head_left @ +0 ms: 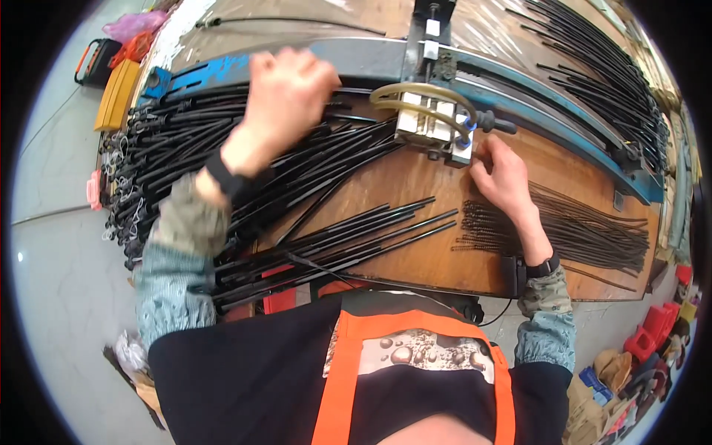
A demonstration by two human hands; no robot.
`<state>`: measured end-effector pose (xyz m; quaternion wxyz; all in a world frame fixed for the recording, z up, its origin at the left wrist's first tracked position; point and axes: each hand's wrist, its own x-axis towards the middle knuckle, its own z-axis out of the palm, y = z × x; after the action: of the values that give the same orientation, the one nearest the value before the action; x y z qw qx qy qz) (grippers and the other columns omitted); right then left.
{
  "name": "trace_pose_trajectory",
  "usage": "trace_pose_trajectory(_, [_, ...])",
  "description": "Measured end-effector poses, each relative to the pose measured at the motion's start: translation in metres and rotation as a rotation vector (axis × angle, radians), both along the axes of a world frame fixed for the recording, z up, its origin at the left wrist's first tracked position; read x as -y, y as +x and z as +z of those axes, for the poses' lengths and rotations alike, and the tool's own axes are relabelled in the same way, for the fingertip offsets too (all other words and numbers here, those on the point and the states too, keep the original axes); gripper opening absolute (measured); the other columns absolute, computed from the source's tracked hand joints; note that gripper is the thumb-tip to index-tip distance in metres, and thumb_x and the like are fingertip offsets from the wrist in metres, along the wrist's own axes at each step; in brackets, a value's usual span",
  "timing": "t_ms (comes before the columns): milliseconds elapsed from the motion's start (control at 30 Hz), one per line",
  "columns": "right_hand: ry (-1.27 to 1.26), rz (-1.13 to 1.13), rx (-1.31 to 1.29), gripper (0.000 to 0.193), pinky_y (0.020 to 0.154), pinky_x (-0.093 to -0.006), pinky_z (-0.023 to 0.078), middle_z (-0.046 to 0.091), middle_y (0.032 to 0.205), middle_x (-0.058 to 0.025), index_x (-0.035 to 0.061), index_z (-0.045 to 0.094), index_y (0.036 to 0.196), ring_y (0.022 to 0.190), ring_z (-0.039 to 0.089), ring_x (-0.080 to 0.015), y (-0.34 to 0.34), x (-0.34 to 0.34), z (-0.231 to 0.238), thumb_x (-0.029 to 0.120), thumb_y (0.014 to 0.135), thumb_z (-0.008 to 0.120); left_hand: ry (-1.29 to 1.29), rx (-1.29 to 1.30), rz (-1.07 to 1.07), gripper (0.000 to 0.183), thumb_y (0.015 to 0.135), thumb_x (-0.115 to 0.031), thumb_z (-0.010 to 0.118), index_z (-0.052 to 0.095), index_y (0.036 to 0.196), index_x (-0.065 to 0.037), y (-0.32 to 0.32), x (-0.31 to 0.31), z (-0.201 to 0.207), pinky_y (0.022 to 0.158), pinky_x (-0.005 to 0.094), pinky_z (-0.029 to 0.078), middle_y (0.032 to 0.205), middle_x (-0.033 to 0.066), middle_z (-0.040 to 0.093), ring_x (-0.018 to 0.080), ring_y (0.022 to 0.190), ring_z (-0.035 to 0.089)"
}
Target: The person picks up a black rod and a metal spring, slides the spring onto the rod, and inserts the assembly into a machine. After the machine processes the rod, the person removes it and places it onto a pile of finished rods.
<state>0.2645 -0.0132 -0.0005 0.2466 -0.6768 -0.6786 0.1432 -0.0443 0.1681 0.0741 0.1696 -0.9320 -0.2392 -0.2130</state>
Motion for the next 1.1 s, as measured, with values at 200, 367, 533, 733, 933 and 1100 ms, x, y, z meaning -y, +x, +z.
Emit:
trace_pose_trajectory(200, [-0.015,0.162,-0.063,0.016,0.074,-0.0408,0.050,0.064,0.086,-0.0161,0.0022,0.066,0.098,0.085,0.063,-0.0340,-0.001,-0.008,0.002,0.014,0.088,0.065,-0.477,-0.169,0.157,0.017,0.086,-0.027,0.068,0.060,0.089,-0.013,-0.019,0.096,-0.029,0.077,0.0399,0.041,0.082,0.0076,0.058,0.0247,0.081,0.058])
trace_pose_trajectory(367, [-0.034,0.098,0.055,0.017,0.074,-0.0405,0.050,0.065,0.088,-0.0154,0.0036,0.069,0.098,0.085,0.063,-0.0335,0.006,0.014,0.008,0.018,0.089,0.067,-0.408,-0.061,0.155,0.018,0.088,-0.023,0.067,0.063,0.101,-0.011,-0.024,0.131,-0.021,0.076,0.0385,0.043,0.090,0.0086,0.060,0.0257,0.085,0.059])
trace_pose_trajectory(533, [0.049,0.183,0.081,0.017,0.073,-0.0400,0.050,0.066,0.089,-0.0148,0.0052,0.069,0.098,0.082,0.064,-0.0339,-0.012,0.027,0.022,0.019,0.089,0.068,-0.467,-0.078,0.267,0.016,0.089,-0.024,0.065,0.063,0.097,-0.010,-0.007,0.182,-0.026,0.073,0.0407,0.046,0.087,0.0097,0.062,0.0279,0.083,0.061])
trace_pose_trajectory(733, [-0.194,0.312,-0.065,0.019,0.075,-0.0355,0.052,0.069,0.094,-0.0155,0.0044,0.070,0.105,0.086,0.067,-0.0296,-0.035,0.020,0.032,0.015,0.090,0.066,-0.639,0.077,0.402,0.015,0.089,-0.022,0.063,0.060,0.083,-0.009,-0.013,0.193,-0.065,0.068,0.0411,0.052,0.079,0.0089,0.061,0.0279,0.077,0.062])
trace_pose_trajectory(933, [-0.172,0.308,-0.250,0.026,0.080,-0.0311,0.051,0.069,0.093,-0.0154,-0.0018,0.067,0.114,0.085,0.066,-0.0242,-0.036,0.024,0.017,0.013,0.094,0.063,-0.486,0.278,0.245,0.011,0.087,-0.017,0.063,0.057,0.082,-0.009,-0.008,0.194,-0.056,0.062,0.0373,0.053,0.077,0.0072,0.059,0.0258,0.076,0.062])
trace_pose_trajectory(1100, [-0.182,0.237,-0.400,0.025,0.081,-0.0329,0.050,0.064,0.084,-0.0124,-0.0025,0.066,0.116,0.076,0.061,-0.0239,-0.032,0.038,0.012,0.007,0.094,0.059,-0.568,0.235,0.179,0.010,0.087,-0.018,0.063,0.057,0.084,-0.010,-0.010,0.197,-0.040,0.059,0.0364,0.052,0.076,0.0065,0.059,0.0257,0.074,0.062])
